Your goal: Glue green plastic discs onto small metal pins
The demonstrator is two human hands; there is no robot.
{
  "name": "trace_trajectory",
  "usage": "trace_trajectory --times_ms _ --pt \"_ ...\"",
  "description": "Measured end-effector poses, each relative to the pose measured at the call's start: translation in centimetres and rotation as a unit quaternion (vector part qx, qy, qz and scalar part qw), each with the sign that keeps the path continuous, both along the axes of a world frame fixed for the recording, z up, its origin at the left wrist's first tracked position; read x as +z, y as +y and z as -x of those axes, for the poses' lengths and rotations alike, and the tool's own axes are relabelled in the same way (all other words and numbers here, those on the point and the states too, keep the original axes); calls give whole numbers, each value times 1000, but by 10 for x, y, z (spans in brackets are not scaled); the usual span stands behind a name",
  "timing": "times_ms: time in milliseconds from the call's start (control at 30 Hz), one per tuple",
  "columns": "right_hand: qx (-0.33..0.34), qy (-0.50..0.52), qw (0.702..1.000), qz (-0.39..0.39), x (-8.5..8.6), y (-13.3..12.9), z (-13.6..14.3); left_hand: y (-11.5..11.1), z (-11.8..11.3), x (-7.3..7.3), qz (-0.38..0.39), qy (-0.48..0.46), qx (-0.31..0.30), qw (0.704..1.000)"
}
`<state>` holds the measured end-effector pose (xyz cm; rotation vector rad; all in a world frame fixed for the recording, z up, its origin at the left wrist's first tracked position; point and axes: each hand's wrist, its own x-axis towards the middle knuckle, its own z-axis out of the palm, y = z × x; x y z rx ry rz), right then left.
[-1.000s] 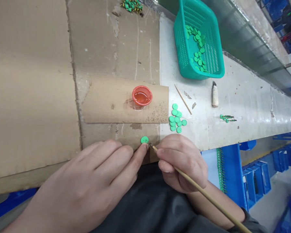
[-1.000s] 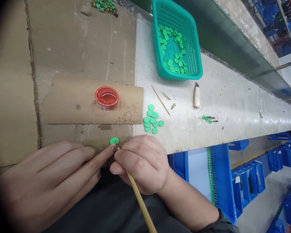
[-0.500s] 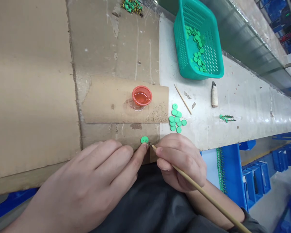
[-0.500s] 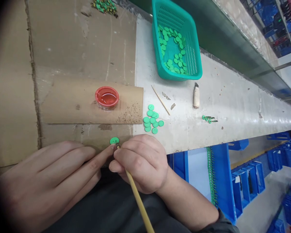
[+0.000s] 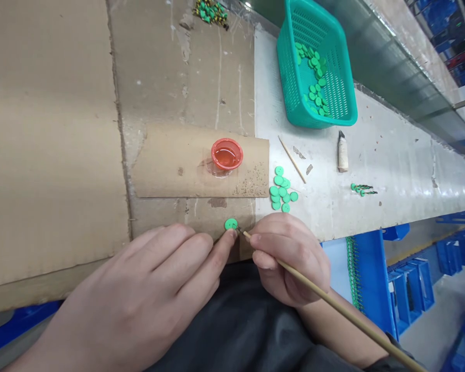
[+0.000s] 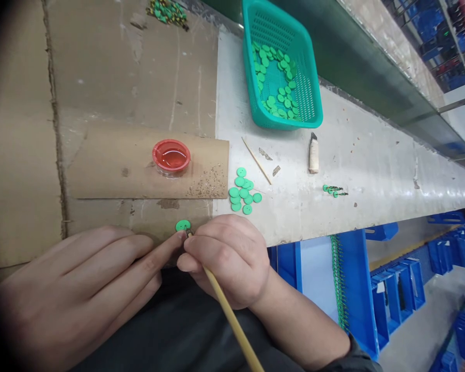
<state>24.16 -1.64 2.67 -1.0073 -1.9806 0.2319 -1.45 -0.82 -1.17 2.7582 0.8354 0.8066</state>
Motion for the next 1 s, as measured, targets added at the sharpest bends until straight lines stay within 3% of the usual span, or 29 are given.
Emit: trace_trajectory --times_ms 533,1000 --pt "-29 63 998 -6 -5 -3 0 1 -2 3 -9 -5 -5 1000" --pt "-41 67 995 59 2 -3 4 2 -2 2 -3 1 -1 1000"
